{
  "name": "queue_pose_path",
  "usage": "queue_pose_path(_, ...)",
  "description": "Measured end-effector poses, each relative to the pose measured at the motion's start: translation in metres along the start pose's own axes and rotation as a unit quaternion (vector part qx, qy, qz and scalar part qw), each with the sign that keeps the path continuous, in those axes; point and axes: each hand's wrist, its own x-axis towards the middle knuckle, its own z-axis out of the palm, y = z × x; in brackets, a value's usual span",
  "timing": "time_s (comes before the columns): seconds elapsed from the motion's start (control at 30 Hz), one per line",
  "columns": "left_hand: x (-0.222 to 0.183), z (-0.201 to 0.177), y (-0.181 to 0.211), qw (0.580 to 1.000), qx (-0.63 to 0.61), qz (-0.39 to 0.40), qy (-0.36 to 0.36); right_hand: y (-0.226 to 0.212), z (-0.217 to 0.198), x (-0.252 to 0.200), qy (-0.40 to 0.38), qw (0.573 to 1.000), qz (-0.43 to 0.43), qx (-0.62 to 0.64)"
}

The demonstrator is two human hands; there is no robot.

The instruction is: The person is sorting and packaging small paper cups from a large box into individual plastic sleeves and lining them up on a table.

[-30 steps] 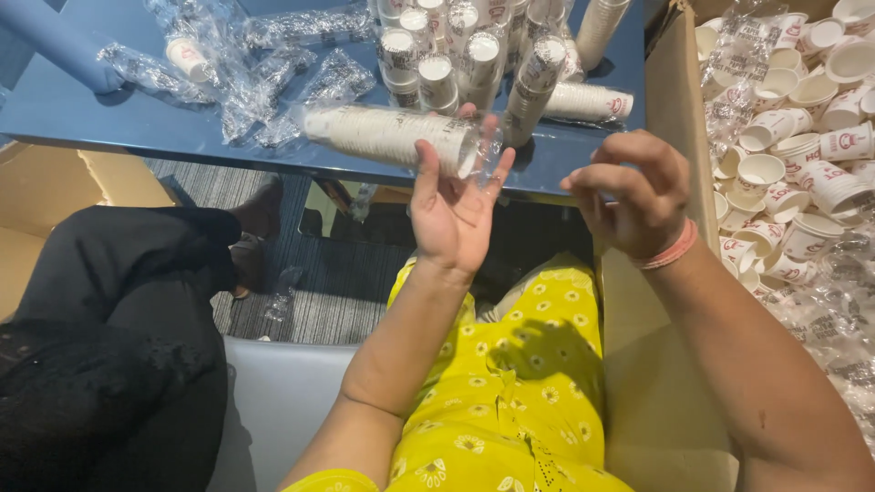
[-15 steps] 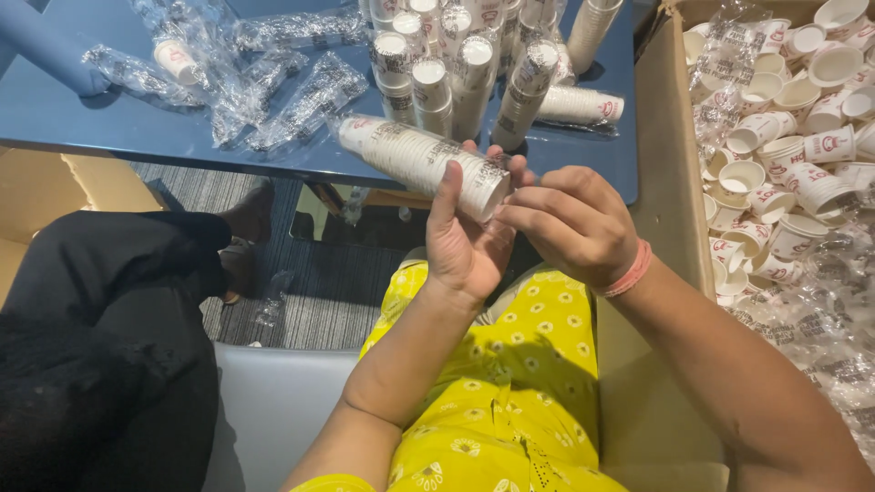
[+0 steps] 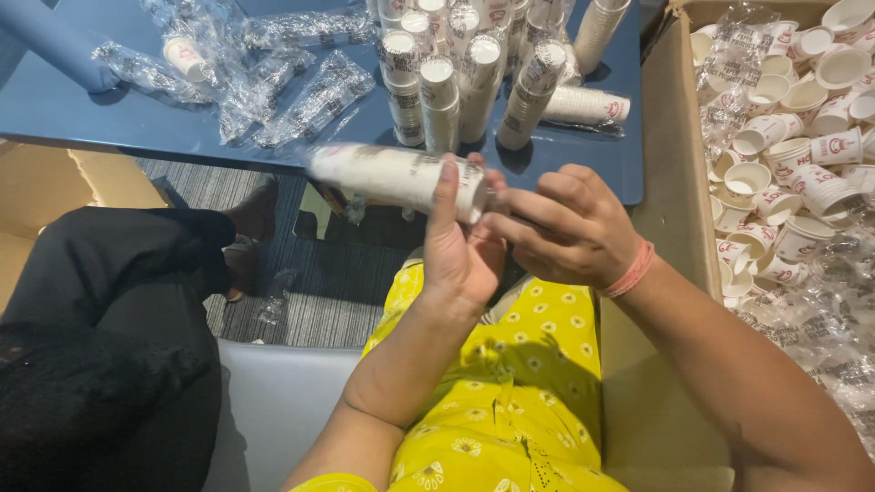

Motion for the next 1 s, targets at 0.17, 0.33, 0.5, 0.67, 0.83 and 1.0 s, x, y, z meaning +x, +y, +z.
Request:
queue_pose_path(0.17, 0.000, 0.003, 0.012, 0.995, -0.065, 0.067, -0.030, 0.002, 0.004, -0.007, 0.078, 0.994, 0.062, 0.046)
queue_pose_path(0.33, -0.009, 0.009, -0.002, 0.985, 0.083, 0.126, -0.081, -0.006, 0.002, 0.010, 0.026, 0.987, 0.086, 0.132)
queue_pose_path(0.5, -0.014, 0.013, -0.007, 0.880, 0.348, 0.282, -0.158, -0.017, 0.007, -0.002, 0.047, 0.746, 0.311, 0.587)
queue_pose_path(0.67, -0.004, 0.002, -0.010, 0.834, 0.461, 0.240, -0.184, 0.001, 0.017, -0.012, 0.066, 0.502, 0.401, 0.764)
queue_pose_path(0.83, 0.001, 0.003, -0.015, 0.627, 0.658, 0.353, -0.223, 0.021, 0.033, -0.042, 0.099, 0.373, 0.418, 0.822)
queue_pose_path(1.0, 0.010, 0.007, -0.017, 0.700, 0.635, 0.234, -0.230, 0.030, 0.033, -0.038, 0.050, 0.581, 0.442, 0.682)
